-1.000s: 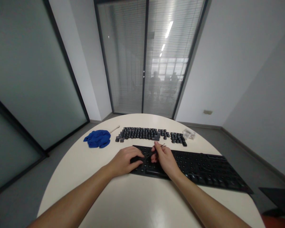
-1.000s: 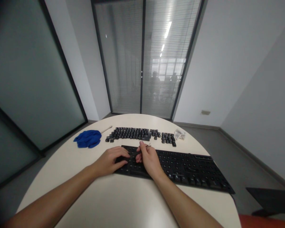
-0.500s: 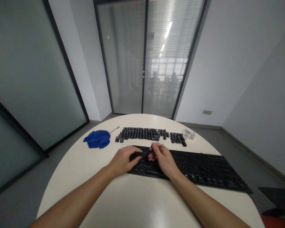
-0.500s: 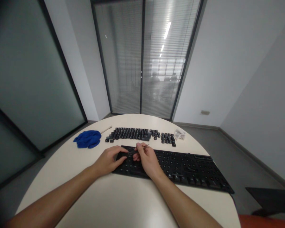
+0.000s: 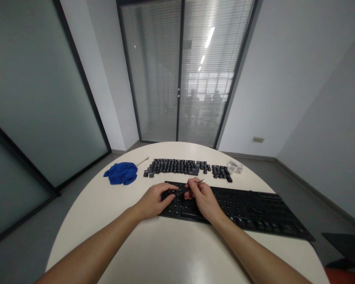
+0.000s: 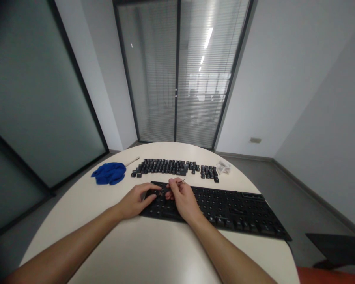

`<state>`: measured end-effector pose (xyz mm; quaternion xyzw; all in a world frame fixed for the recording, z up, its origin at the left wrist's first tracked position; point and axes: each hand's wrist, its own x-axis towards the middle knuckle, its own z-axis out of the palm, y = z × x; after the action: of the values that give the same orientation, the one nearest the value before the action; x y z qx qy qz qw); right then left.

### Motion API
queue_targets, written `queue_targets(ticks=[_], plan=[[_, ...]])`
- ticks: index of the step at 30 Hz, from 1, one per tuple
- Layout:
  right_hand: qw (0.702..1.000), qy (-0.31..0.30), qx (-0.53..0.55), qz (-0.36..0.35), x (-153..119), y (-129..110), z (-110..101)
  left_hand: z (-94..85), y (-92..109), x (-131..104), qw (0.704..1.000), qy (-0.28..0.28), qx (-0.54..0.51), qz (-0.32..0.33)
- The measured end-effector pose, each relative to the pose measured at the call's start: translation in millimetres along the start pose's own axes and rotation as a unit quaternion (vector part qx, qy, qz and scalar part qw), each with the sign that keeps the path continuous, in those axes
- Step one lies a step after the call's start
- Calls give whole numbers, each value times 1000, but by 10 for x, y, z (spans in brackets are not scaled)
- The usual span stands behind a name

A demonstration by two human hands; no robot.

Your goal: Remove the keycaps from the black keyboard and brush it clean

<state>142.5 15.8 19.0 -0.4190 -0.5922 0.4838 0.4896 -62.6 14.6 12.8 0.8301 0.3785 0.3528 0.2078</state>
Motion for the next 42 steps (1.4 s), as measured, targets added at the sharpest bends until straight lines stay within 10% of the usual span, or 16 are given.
queue_targets(ticks=[26, 42], plan=[[980, -2, -180, -86, -66, 31, 27, 38, -76, 41, 997, 37, 36, -52], [998, -30, -42, -20, 19, 57, 1, 5, -1, 40, 991, 60, 90, 73]])
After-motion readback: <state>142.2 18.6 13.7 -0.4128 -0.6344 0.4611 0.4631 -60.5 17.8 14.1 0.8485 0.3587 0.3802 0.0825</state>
